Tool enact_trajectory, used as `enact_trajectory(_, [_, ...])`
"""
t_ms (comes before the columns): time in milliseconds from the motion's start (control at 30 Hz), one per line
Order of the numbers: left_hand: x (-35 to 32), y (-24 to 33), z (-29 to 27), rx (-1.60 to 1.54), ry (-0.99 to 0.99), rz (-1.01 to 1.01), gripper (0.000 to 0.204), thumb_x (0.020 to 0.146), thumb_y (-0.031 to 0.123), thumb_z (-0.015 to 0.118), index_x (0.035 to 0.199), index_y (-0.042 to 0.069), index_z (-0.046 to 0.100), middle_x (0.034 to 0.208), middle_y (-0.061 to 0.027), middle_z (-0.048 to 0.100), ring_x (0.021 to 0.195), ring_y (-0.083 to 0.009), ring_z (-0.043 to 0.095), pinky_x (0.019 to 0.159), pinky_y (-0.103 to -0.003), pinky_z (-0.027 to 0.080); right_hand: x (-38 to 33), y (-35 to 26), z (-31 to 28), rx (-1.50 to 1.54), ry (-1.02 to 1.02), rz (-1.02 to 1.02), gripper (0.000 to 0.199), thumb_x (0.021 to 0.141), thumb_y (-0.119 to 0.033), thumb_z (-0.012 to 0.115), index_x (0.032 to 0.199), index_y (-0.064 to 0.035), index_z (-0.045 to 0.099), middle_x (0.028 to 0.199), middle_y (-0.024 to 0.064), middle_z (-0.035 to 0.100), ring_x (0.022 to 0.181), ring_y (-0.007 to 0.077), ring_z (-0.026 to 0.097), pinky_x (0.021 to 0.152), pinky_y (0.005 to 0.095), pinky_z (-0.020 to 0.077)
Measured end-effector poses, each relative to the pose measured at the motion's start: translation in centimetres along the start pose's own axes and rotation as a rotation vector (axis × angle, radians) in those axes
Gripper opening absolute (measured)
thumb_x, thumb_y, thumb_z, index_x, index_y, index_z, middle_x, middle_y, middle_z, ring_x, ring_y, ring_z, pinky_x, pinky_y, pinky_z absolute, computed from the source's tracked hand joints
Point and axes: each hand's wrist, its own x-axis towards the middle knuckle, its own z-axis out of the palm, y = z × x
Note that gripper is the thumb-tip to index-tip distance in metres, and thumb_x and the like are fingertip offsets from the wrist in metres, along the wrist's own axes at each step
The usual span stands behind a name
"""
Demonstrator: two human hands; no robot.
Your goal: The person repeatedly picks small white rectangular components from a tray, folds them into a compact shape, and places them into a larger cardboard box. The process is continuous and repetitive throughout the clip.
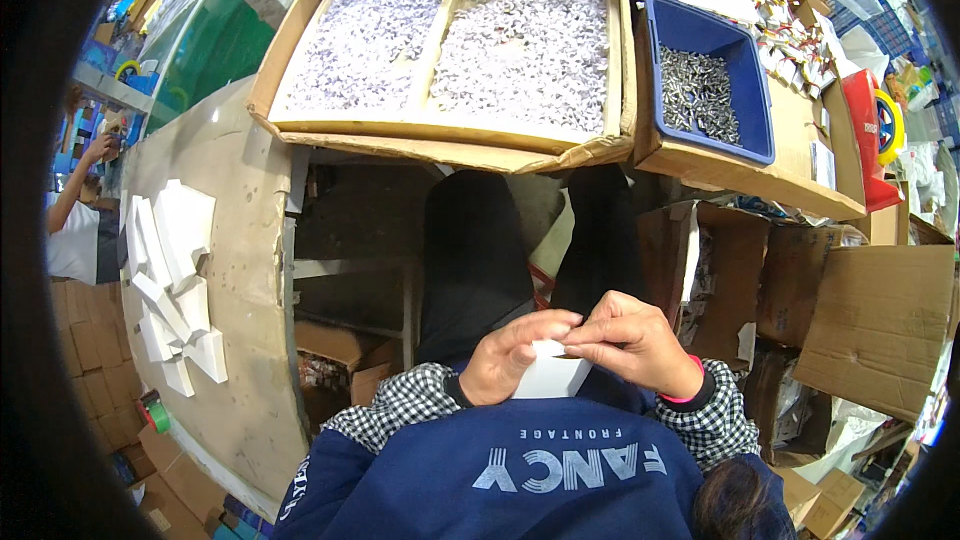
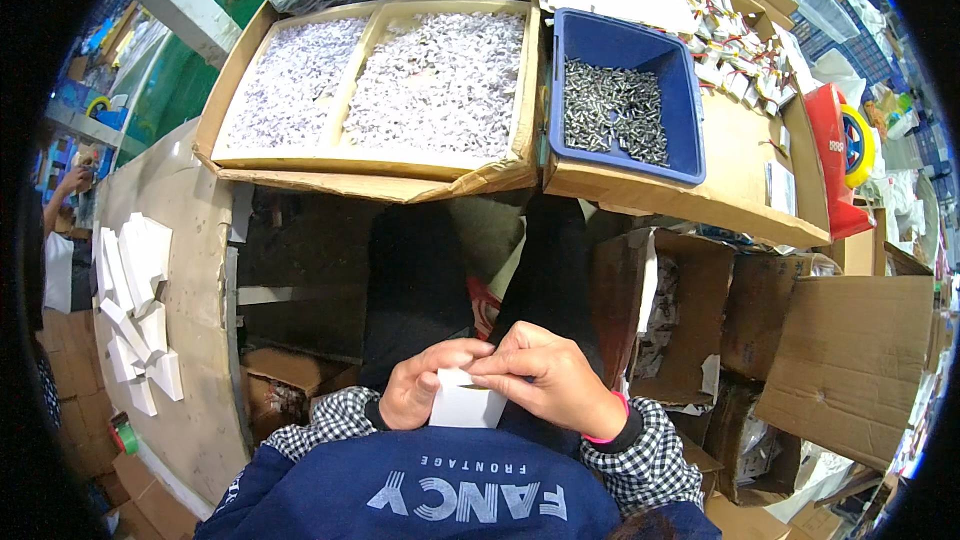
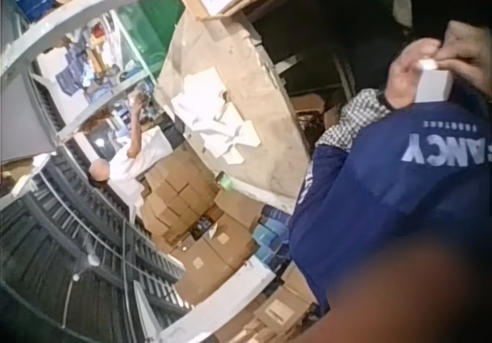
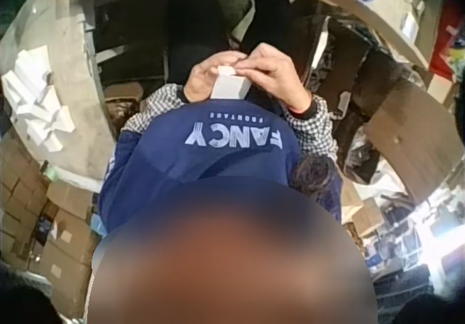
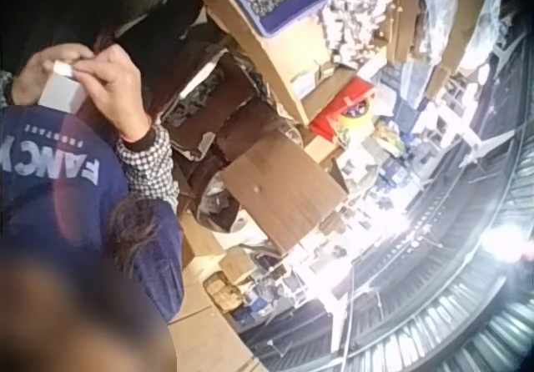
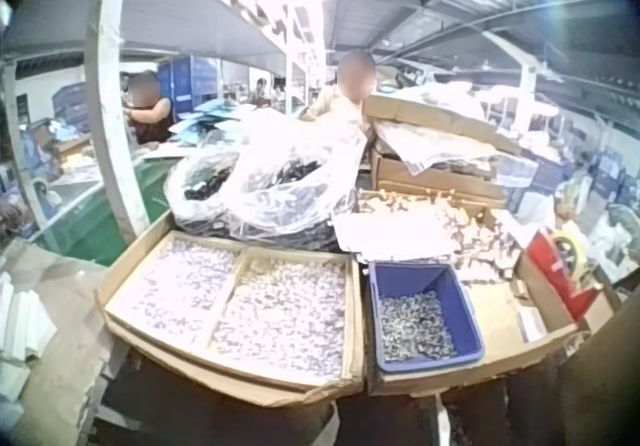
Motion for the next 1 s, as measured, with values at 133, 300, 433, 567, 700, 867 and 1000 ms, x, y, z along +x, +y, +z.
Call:
enact_trajectory(133, [-0.6, -0.8, 0.9, 0.179, 0.04, 0.331, 0.043, 0.098, 0.028, 0.048, 0.136, 0.011, 0.038, 0.134, -0.0212, 0.044, 0.125, -0.0295, 0.046, 0.103, -0.038, 0.037, 0.3, -0.3, 0.2, -0.015, -0.047, -0.008, 0.015, 0.077, -0.008, 0.072, 0.092, -0.0095, 0.074, 0.073, 0.005, 0.058, 0.069, 0.0165, 0.056, 0.061, 0.0275, 0.0467])
enact_trajectory(300, [-0.8, -1.1, 1.2, 0.108, 0.056, 0.333, 0.03, 0.097, 0.012, 0.049, 0.126, 0.01, 0.044, 0.137, -0.0252, 0.041, 0.126, -0.0318, 0.044, 0.104, -0.04, 0.036, -0.3, 0.0, 0.9, 0.054, 0.017, 0.012, 0.015, 0.078, -0.004, 0.072, 0.093, -0.0047, 0.073, 0.077, 0.0046, 0.061, 0.07, 0.0143, 0.056, 0.061, 0.0261, 0.0458])
enact_trajectory(433, [-1.1, -0.9, 1.1, 0.068, 0.105, 0.306, 0.025, 0.097, 0.013, 0.049, 0.122, 0.01, 0.046, 0.137, -0.025, 0.04, 0.125, -0.0311, 0.045, 0.102, -0.04, 0.038, -1.9, 0.4, 1.1, 0.507, 0.053, 0.361, 0.016, 0.088, -0.007, 0.064, 0.102, -0.0012, 0.067, 0.088, 0.005, 0.062, 0.072, 0.0091, 0.057, 0.062, 0.0228, 0.0469])
enact_trajectory(567, [-1.4, -0.8, 1.3, 0.042, 0.118, 0.254, 0.023, 0.097, 0.012, 0.048, 0.12, 0.009, 0.046, 0.136, -0.0251, 0.04, 0.124, -0.0296, 0.046, 0.1, -0.039, 0.04, -2.9, 0.9, 2.7, 0.683, 0.238, 0.378, 0.015, 0.089, -0.004, 0.061, 0.102, 0.0007, 0.066, 0.095, 0.0068, 0.061, 0.07, 0.0085, 0.056, 0.061, 0.0209, 0.0465])
enact_trajectory(700, [-0.9, -0.8, 1.4, 0.103, 0.108, 0.304, 0.023, 0.097, 0.01, 0.049, 0.12, 0.008, 0.044, 0.133, -0.0253, 0.042, 0.12, -0.0277, 0.049, 0.097, -0.037, 0.042, -3.7, 1.0, 3.4, 0.49, 0.344, 0.277, 0.009, 0.087, -0.004, 0.064, 0.092, 0.0014, 0.069, 0.095, 0.008, 0.061, 0.068, 0.0099, 0.057, 0.059, 0.021, 0.0471])
enact_trajectory(867, [-0.5, -0.7, 1.4, 0.161, 0.126, 0.294, 0.025, 0.096, 0.008, 0.05, 0.12, 0.008, 0.043, 0.129, -0.0248, 0.045, 0.117, -0.0271, 0.05, 0.095, -0.037, 0.043, -3.3, 1.0, 2.6, 0.378, 0.287, 0.232, 0.008, 0.085, -0.005, 0.066, 0.09, 0.0, 0.069, 0.091, 0.0091, 0.063, 0.069, 0.0119, 0.06, 0.06, 0.0218, 0.0486])
enact_trajectory(1000, [-0.5, -0.8, 1.3, 0.133, 0.134, 0.282, 0.025, 0.095, 0.008, 0.052, 0.119, 0.007, 0.045, 0.127, -0.0234, 0.048, 0.116, -0.0272, 0.051, 0.095, -0.037, 0.043, -2.8, 0.8, 1.2, 0.175, 0.174, 0.091, 0.011, 0.081, -0.006, 0.07, 0.091, -0.0023, 0.069, 0.091, 0.0089, 0.064, 0.077, 0.0163, 0.062, 0.067, 0.0254, 0.0497])
